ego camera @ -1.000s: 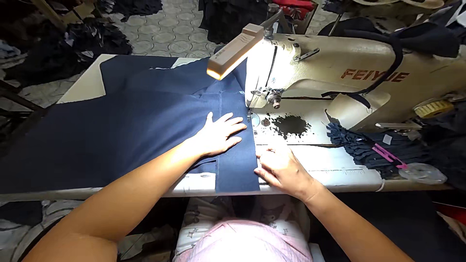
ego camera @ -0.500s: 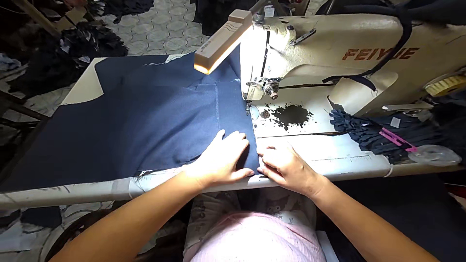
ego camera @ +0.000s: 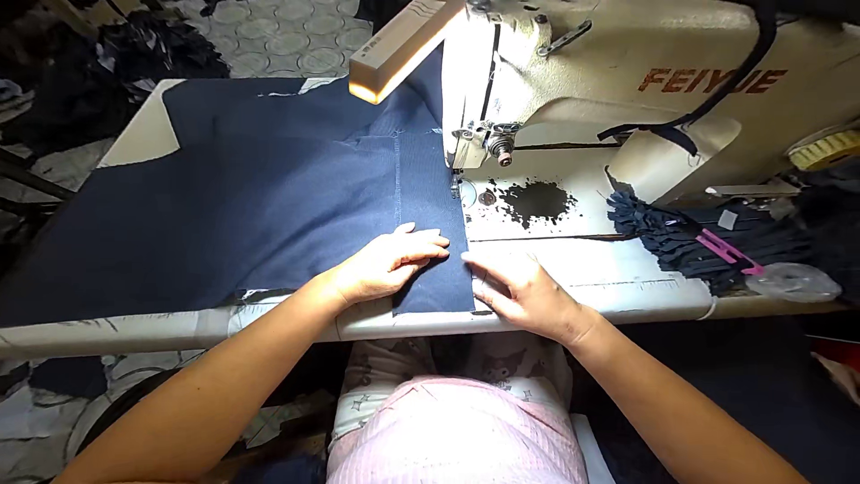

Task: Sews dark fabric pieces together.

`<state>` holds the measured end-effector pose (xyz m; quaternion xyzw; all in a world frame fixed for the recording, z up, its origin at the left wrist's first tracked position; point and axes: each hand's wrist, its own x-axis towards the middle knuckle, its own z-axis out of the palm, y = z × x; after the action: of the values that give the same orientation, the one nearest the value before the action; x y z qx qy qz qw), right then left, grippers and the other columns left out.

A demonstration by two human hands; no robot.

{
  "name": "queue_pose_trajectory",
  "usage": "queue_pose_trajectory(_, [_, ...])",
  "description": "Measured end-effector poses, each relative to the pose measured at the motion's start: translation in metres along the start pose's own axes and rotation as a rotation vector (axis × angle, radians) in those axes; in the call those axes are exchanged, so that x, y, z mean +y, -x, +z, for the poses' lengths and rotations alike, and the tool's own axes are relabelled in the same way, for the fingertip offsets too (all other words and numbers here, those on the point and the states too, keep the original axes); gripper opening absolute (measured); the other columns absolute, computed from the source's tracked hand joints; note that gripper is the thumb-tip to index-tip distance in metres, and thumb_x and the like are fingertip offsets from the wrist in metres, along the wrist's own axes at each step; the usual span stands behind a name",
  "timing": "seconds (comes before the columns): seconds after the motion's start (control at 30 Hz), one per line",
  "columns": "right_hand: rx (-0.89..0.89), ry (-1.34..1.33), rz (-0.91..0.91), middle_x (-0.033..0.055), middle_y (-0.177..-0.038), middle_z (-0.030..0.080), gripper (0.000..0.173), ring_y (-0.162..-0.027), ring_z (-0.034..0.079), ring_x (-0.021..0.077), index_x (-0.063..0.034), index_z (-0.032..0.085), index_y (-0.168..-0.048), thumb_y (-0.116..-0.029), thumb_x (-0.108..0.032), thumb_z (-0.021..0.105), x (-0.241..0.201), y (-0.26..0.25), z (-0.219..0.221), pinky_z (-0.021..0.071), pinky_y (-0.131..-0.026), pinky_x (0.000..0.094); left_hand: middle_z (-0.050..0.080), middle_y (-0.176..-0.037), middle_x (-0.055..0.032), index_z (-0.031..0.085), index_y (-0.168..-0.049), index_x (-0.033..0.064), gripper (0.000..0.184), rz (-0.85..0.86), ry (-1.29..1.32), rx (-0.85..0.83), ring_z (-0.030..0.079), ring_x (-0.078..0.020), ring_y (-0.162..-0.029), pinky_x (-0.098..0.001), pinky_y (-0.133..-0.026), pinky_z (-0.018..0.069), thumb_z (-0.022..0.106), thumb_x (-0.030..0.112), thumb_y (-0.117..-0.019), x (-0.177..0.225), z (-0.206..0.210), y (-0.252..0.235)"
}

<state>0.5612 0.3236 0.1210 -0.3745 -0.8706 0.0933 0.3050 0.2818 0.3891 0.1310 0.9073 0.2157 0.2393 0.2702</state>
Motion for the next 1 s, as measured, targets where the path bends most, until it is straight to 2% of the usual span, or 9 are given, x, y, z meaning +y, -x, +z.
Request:
queue_pose_trajectory(0.07, [-0.048, 0.05, -0.026, 0.0082, -0.122, 0.069, 0.032, -0.118, 0.059, 0.0273, -0.0169, 0.076, -0.122, -0.0984, -0.026, 0.056, 0.0, 0.0, 0.0, 0.0452, -0.101, 0.0484, 0.066, -0.139, -0.0086, 0.072, -0.126, 0.0047, 0.039, 0.009, -0.023, -0.025, 0.053, -0.0234, -0.141, -0.0592, -0.123, 0.0257, 0.045, 0.008, -0.0974, 0.0, 0.001, 0.0])
queue_pose_trajectory(0.17, [-0.076, 0.069, -0.062, 0.0051, -0.134, 0.068, 0.031, -0.134, 0.053, 0.0312, -0.0175, 0.079, -0.116, -0.101, -0.026, 0.053, 0.002, 0.001, -0.002, 0.04, -0.11, 0.0506, 0.061, -0.147, -0.0058, 0.067, -0.136, 0.0075, 0.041, 0.016, -0.07, -0.086, 0.047, -0.0232, -0.146, -0.0622, -0.123, 0.0219, 0.046, 0.018, -0.1023, 0.003, 0.0, -0.001])
queue_pose_trajectory(0.27, [-0.104, 0.018, -0.064, 0.0023, -0.131, 0.071, 0.032, -0.13, 0.058, 0.0292, -0.014, 0.077, -0.119, -0.1024, -0.026, 0.052, 0.005, 0.004, -0.004, 0.0449, -0.106, 0.049, 0.057, -0.15, -0.0031, 0.062, -0.142, 0.0102, 0.044, 0.006, -0.095, -0.114, 0.044, -0.0202, -0.147, -0.0617, -0.124, 0.0213, 0.045, 0.024, -0.104, 0.003, 0.001, -0.001])
queue_pose_trajectory(0.37, [-0.109, -0.038, -0.052, 0.0016, -0.131, 0.071, 0.033, -0.127, 0.061, 0.0256, -0.0132, 0.077, -0.119, -0.1036, -0.027, 0.052, 0.009, 0.002, -0.005, 0.0459, -0.105, 0.046, 0.057, -0.151, -0.0021, 0.064, -0.14, 0.0128, 0.042, 0.014, -0.125, -0.124, 0.043, -0.0205, -0.148, -0.0619, -0.123, 0.021, 0.045, 0.026, -0.1044, -0.001, 0.003, -0.001])
queue_pose_trajectory(0.57, [-0.1, -0.097, -0.029, 0.004, -0.128, 0.072, 0.03, -0.126, 0.061, 0.023, -0.0109, 0.079, -0.112, -0.1004, -0.026, 0.056, 0.026, -0.02, -0.005, 0.042, -0.11, 0.0476, 0.058, -0.149, -0.0044, 0.065, -0.138, 0.0117, 0.042, 0.018, -0.157, -0.139, 0.043, -0.0263, -0.148, -0.0674, -0.121, 0.0204, 0.044, 0.025, -0.104, -0.017, -0.009, -0.016])
queue_pose_trajectory(0.77, [-0.143, -0.073, -0.012, 0.0059, -0.127, 0.071, 0.033, -0.125, 0.061, 0.0226, -0.0093, 0.077, -0.115, -0.1007, -0.029, 0.055, 0.039, -0.041, -0.005, 0.0415, -0.111, 0.0473, 0.057, -0.151, -0.0039, 0.065, -0.139, 0.0132, 0.042, 0.01, -0.17, -0.172, 0.041, -0.0268, -0.149, -0.0686, -0.121, 0.0176, 0.043, 0.026, -0.1054, -0.034, -0.022, -0.031])
queue_pose_trajectory(0.83, [-0.111, -0.032, -0.041, 0.0057, -0.12, 0.072, 0.033, -0.122, 0.062, 0.0228, -0.0137, 0.077, -0.117, -0.1001, -0.031, 0.055, 0.038, -0.039, -0.003, 0.0426, -0.109, 0.0467, 0.058, -0.149, -0.0058, 0.066, -0.137, 0.0112, 0.041, 0.021, -0.143, -0.162, 0.042, -0.0269, -0.149, -0.0675, -0.121, 0.0176, 0.044, 0.024, -0.1042, -0.035, -0.022, -0.029])
queue_pose_trajectory(0.93, [-0.043, 0.018, -0.109, 0.0054, -0.097, 0.066, 0.028, -0.102, 0.059, 0.0219, -0.0185, 0.08, -0.112, -0.0991, -0.028, 0.057, 0.037, -0.035, -0.001, 0.0437, -0.097, 0.0411, 0.064, -0.142, -0.0077, 0.07, -0.13, 0.0085, 0.038, 0.059, -0.088, -0.09, 0.049, -0.0275, -0.144, -0.0658, -0.121, 0.0228, 0.047, 0.021, -0.1017, -0.035, -0.022, -0.025])
queue_pose_trajectory(1.0, [-0.023, 0.028, -0.116, 0.0062, -0.095, 0.067, 0.027, -0.1, 0.061, 0.0224, -0.0187, 0.081, -0.108, -0.0984, -0.029, 0.057, 0.036, -0.033, -0.001, 0.0453, -0.097, 0.0418, 0.065, -0.141, -0.0077, 0.071, -0.13, 0.0087, 0.038, 0.069, -0.087, -0.097, 0.048, -0.0289, -0.145, -0.0665, -0.121, 0.0217, 0.048, 0.022, -0.1016, -0.035, -0.022, -0.025])
